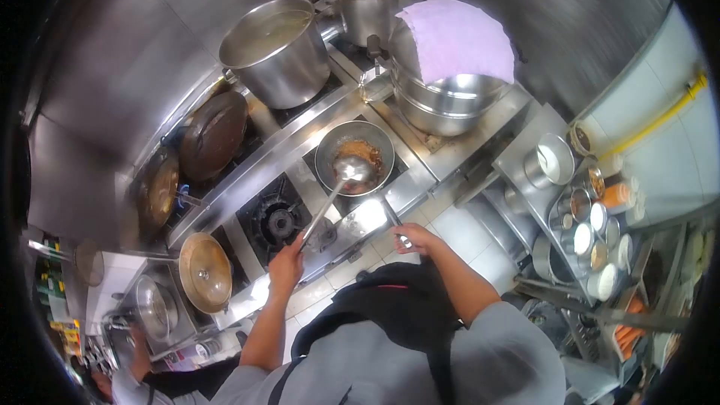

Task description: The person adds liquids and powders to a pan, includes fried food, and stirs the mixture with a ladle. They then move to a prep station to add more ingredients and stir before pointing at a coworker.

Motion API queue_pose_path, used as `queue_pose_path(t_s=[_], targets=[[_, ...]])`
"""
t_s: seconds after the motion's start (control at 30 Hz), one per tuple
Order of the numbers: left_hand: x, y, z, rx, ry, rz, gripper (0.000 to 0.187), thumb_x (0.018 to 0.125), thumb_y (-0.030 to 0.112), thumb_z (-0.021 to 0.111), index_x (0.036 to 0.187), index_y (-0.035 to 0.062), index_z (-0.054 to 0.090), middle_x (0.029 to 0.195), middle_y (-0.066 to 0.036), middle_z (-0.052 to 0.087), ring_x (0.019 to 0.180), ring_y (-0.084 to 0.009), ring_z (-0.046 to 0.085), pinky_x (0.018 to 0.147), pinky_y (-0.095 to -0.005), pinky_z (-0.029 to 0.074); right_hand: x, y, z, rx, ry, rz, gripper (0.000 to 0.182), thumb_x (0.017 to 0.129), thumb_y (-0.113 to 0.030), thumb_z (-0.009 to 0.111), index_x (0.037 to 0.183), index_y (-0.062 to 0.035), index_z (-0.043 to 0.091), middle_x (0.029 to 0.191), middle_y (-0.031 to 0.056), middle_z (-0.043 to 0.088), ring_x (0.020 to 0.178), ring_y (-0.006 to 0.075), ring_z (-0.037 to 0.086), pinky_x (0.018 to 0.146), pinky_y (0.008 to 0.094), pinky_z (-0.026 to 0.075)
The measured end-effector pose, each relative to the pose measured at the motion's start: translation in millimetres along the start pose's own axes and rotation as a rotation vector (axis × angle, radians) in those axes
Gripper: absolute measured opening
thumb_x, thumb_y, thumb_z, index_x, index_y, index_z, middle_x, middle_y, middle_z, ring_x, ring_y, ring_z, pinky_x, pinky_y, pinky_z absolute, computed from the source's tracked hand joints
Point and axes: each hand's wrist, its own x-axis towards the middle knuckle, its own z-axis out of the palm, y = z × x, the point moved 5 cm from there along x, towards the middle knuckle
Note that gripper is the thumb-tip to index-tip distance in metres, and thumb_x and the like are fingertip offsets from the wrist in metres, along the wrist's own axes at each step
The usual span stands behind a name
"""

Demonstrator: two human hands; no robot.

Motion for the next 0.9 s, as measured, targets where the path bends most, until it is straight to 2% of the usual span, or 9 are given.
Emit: queue_pose_path(t_s=[0.1, 0.17, 0.2, 0.3, 0.37, 0.47, 0.6, 0.73, 0.9], targets=[[-28, 8, -21, -0.077, 0.055, -0.062, 0.060, 0.088, 0.016, 0.064, 0.144, 0.0255, 0.047, 0.100, -0.016, 0.069, 0.081, -0.0365, 0.066, 0.075, -0.0452, 0.053, 24, -14, 7, 0.027, -0.138, 0.058, 0.026, 0.089, -0.023, 0.071, 0.095, -0.0046, 0.055, 0.075, 0.0054, 0.059, 0.056, 0.0156, 0.059, 0.047, 0.0311, 0.049], [-46, 24, -30, -0.356, -0.178, -0.364, 0.059, 0.088, 0.016, 0.065, 0.144, 0.0240, 0.049, 0.115, -0.016, 0.068, 0.091, -0.0347, 0.067, 0.081, -0.0412, 0.052, 38, -27, 15, -0.284, -0.045, -0.191, 0.020, 0.088, -0.019, 0.070, 0.092, -0.0067, 0.055, 0.062, 0.0017, 0.054, 0.046, 0.0106, 0.050, 0.038, 0.0295, 0.040], [-59, 30, -33, -0.412, -0.075, -0.257, 0.056, 0.088, 0.017, 0.065, 0.143, 0.0215, 0.050, 0.126, -0.017, 0.063, 0.101, -0.0343, 0.067, 0.088, -0.0377, 0.051, 28, -24, 15, -0.282, -0.001, -0.198, 0.018, 0.086, -0.013, 0.069, 0.088, -0.0061, 0.053, 0.053, 0.0005, 0.047, 0.039, 0.0103, 0.044, 0.034, 0.0288, 0.035], [-91, 60, -53, -0.321, -0.149, -0.305, 0.054, 0.089, 0.017, 0.064, 0.141, 0.0205, 0.051, 0.130, -0.018, 0.060, 0.109, -0.0349, 0.065, 0.092, -0.0374, 0.050, -35, -12, -8, -0.423, -0.063, -0.161, 0.019, 0.085, -0.012, 0.069, 0.084, -0.0067, 0.051, 0.052, 0.0000, 0.046, 0.038, 0.0098, 0.044, 0.035, 0.0275, 0.035], [-106, 78, -46, -0.446, -0.164, -0.395, 0.054, 0.089, 0.018, 0.065, 0.141, 0.0205, 0.052, 0.127, -0.018, 0.062, 0.106, -0.0380, 0.065, 0.092, -0.0388, 0.051, -50, -21, -18, -0.418, -0.109, -0.129, 0.019, 0.085, -0.012, 0.068, 0.083, -0.0069, 0.050, 0.053, 0.0002, 0.047, 0.039, 0.0099, 0.045, 0.035, 0.0279, 0.036], [-94, 99, -34, -0.350, -0.145, -0.397, 0.053, 0.089, 0.019, 0.064, 0.140, 0.0206, 0.052, 0.106, -0.023, 0.068, 0.095, -0.0431, 0.065, 0.086, -0.0445, 0.051, -42, -56, -20, -0.448, -0.171, -0.141, 0.017, 0.084, -0.010, 0.068, 0.082, -0.0062, 0.051, 0.055, 0.0015, 0.050, 0.038, 0.0116, 0.046, 0.035, 0.0284, 0.036], [-51, 105, -11, -0.270, -0.041, -0.407, 0.052, 0.089, 0.018, 0.063, 0.140, 0.0217, 0.053, 0.100, -0.025, 0.067, 0.091, -0.0440, 0.065, 0.083, -0.0471, 0.051, 3, -94, -3, -0.546, -0.150, -0.148, 0.013, 0.083, -0.008, 0.067, 0.087, -0.0028, 0.056, 0.057, 0.0032, 0.052, 0.039, 0.0129, 0.048, 0.036, 0.0287, 0.037], [-25, 108, -8, -0.220, 0.084, -0.434, 0.055, 0.088, 0.017, 0.063, 0.141, 0.0234, 0.051, 0.097, -0.024, 0.068, 0.088, -0.0435, 0.065, 0.080, -0.0486, 0.051, 24, -68, -20, -0.626, -0.109, -0.338, 0.018, 0.083, -0.007, 0.066, 0.096, 0.0002, 0.057, 0.054, 0.0027, 0.049, 0.039, 0.0134, 0.049, 0.035, 0.0303, 0.038], [-62, 107, -17, -0.215, 0.157, -0.366, 0.058, 0.087, 0.017, 0.065, 0.143, 0.0250, 0.049, 0.096, -0.022, 0.069, 0.086, -0.0422, 0.066, 0.078, -0.0491, 0.051, -31, -55, -32, -0.518, -0.201, -0.312, 0.012, 0.083, -0.006, 0.065, 0.089, -0.0021, 0.055, 0.053, 0.0020, 0.048, 0.038, 0.0125, 0.048, 0.034, 0.0301, 0.039]])
